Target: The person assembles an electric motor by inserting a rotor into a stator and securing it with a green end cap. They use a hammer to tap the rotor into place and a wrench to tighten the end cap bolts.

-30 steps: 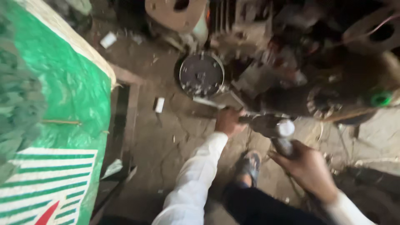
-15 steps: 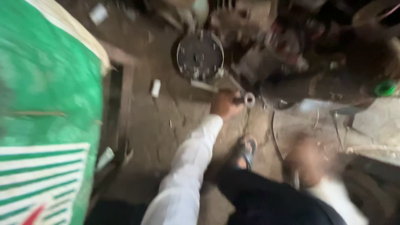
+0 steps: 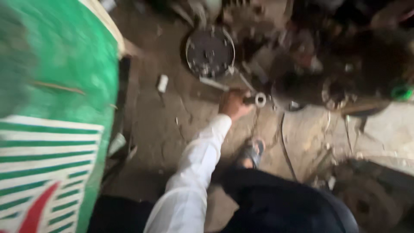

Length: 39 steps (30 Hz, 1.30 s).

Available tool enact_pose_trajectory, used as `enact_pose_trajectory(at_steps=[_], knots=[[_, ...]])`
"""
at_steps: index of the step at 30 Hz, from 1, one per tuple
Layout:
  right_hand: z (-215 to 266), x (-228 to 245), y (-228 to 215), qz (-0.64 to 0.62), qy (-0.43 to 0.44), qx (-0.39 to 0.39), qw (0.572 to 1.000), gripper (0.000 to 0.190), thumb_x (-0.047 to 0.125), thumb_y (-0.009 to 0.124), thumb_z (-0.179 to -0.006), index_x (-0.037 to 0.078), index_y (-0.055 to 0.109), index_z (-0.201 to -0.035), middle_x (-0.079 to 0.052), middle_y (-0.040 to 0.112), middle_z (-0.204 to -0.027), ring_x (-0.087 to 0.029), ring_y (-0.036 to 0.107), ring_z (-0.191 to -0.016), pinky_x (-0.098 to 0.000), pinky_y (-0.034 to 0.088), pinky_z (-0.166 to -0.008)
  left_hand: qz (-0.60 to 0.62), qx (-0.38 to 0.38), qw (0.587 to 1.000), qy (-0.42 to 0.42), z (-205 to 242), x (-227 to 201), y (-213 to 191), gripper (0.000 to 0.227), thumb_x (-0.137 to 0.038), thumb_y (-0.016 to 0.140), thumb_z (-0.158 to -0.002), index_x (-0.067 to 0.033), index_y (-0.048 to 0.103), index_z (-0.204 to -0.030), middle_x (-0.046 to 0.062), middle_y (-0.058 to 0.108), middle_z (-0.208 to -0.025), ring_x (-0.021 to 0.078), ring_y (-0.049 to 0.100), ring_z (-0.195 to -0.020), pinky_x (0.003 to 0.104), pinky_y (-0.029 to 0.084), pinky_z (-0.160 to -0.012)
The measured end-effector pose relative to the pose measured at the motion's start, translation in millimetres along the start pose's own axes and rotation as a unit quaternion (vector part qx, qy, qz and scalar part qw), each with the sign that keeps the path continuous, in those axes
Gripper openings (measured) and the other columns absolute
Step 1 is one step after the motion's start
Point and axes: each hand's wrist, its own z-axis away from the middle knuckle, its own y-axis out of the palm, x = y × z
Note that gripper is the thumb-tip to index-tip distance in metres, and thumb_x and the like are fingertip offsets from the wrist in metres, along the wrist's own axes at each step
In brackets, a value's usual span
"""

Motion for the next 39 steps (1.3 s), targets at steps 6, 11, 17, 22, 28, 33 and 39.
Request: enact_pose_trajectory(at_steps=[6, 11, 17, 22, 28, 33, 39], knots=[[-7.4, -8.1, 12.0, -0.06, 0.019, -0.024, 0.998, 0.015, 0.01, 0.076, -0.087, -0.002, 0.068, -0.086, -0.012, 0.068, -0.069, -0.021, 0.063, -0.055, -0.0359, 0.047, -0.052, 0.023, -0.002, 0.996, 0.081, 3.3, -10.8, -1.9, 0.027, -0.028, 0.081, -0.07, -0.0146, 0.072, -0.092, 0.01, 0.074, -0.092, 0.0345, 0.07, -0.089, 0.048, 0.053, -0.083], [21.2, -80.5, -13.1, -0.234, -0.058, -0.12, 0.963, 0.021, 0.009, 0.073, -0.09, -0.007, 0.066, -0.079, -0.009, 0.065, -0.062, -0.017, 0.062, -0.054, -0.0309, 0.046, -0.051, 0.04, -0.018, 0.999, 0.029, -0.3, 3.2, 2.0, 0.021, -0.022, 0.084, -0.076, -0.0123, 0.074, -0.091, 0.01, 0.074, -0.092, 0.0332, 0.071, -0.088, 0.046, 0.056, -0.084], [-6.9, -168.1, 77.6, -0.081, 0.132, -0.107, 0.982, 0.037, 0.019, 0.079, -0.082, -0.008, 0.069, -0.105, -0.015, 0.071, -0.065, -0.021, 0.067, -0.052, -0.0363, 0.053, -0.05, 0.234, -0.003, 0.942, -0.242, 1.0, 52.5, -35.0, 0.032, -0.034, 0.081, -0.085, -0.0048, 0.072, -0.094, 0.008, 0.077, -0.085, 0.0202, 0.073, -0.076, 0.035, 0.057, -0.07], [-32.3, -207.0, 161.6, 0.073, -0.042, -0.148, 0.985, 0.054, 0.027, 0.088, -0.069, 0.005, 0.074, -0.116, -0.022, 0.071, -0.078, -0.037, 0.072, -0.069, -0.0429, 0.055, -0.059, 0.153, -0.097, 0.95, -0.252, 5.9, 60.2, -39.7, 0.031, -0.027, 0.084, -0.089, -0.0004, 0.069, -0.086, 0.009, 0.073, -0.075, 0.0171, 0.067, -0.067, 0.034, 0.054, -0.066], [-39.0, -188.1, 201.7, 0.156, -0.156, -0.114, 0.969, 0.045, 0.027, 0.076, -0.08, 0.015, 0.066, -0.123, -0.014, 0.072, -0.114, -0.042, 0.068, -0.094, -0.0488, 0.055, -0.076, 0.375, -0.146, 0.883, -0.24, -5.1, 13.0, -65.8, 0.015, -0.013, 0.071, -0.098, -0.001, 0.063, -0.095, 0.01, 0.074, -0.09, 0.016, 0.062, -0.076, 0.032, 0.048, -0.068], [-49.3, -125.2, 176.0, 0.041, -0.254, -0.057, 0.965, 0.048, 0.017, 0.075, -0.079, 0.01, 0.064, -0.125, -0.014, 0.064, -0.127, -0.037, 0.066, -0.106, -0.0459, 0.055, -0.086, 0.539, -0.115, 0.824, -0.13, -21.3, -22.6, -83.6, 0.025, -0.019, 0.068, -0.103, -0.005, 0.048, -0.104, 0.012, 0.067, -0.085, 0.0291, 0.071, -0.093, 0.047, 0.056, -0.095], [-79.4, -53.6, 125.9, -0.039, -0.317, 0.002, 0.948, 0.038, 0.01, 0.07, -0.085, 0.002, 0.064, -0.121, -0.019, 0.069, -0.109, -0.041, 0.069, -0.093, -0.0439, 0.055, -0.08, 0.602, -0.099, 0.781, -0.135, -29.1, -84.8, -85.6, 0.037, -0.033, 0.069, -0.104, -0.0064, 0.044, -0.111, 0.014, 0.066, -0.091, 0.0328, 0.07, -0.095, 0.052, 0.057, -0.095]])
